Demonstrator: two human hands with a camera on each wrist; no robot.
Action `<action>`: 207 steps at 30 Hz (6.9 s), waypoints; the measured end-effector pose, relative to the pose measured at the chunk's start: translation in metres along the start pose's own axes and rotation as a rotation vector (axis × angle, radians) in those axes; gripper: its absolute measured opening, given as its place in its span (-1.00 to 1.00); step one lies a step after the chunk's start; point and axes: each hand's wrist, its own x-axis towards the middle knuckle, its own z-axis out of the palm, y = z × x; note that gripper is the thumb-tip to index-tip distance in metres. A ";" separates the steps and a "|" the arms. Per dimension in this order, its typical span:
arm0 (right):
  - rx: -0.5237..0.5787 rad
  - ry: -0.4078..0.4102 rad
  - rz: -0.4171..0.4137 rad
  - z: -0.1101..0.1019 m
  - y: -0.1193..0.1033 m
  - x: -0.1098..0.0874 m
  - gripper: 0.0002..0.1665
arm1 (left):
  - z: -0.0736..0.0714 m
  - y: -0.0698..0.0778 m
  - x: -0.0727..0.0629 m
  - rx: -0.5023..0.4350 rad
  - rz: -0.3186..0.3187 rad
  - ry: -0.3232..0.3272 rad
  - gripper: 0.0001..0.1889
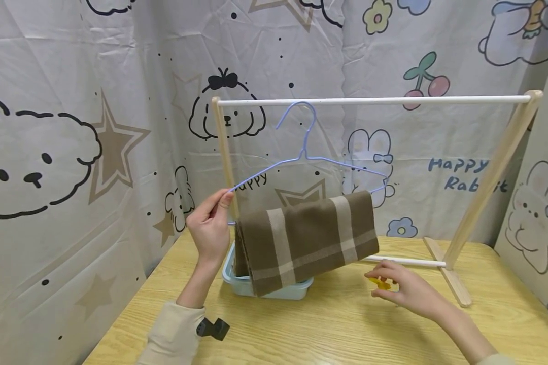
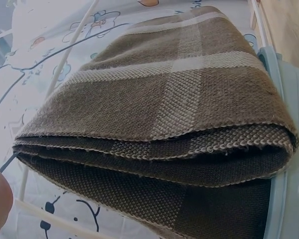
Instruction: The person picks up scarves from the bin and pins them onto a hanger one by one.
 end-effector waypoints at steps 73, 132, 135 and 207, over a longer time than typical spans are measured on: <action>0.250 0.326 -0.071 0.009 -0.137 0.197 -0.70 | 0.033 0.024 -0.015 -0.077 0.037 0.014 -0.87; -0.046 0.079 0.266 -0.014 0.021 -0.041 -0.64 | 0.000 0.009 -0.011 -0.018 0.006 0.044 -0.88; -0.026 0.064 0.289 -0.013 0.028 -0.048 -0.63 | 0.000 0.009 -0.012 -0.022 0.005 0.039 -0.88; -0.031 0.542 -0.066 -0.090 -0.048 0.078 -0.23 | 0.000 0.020 -0.010 -0.011 0.101 0.021 -0.92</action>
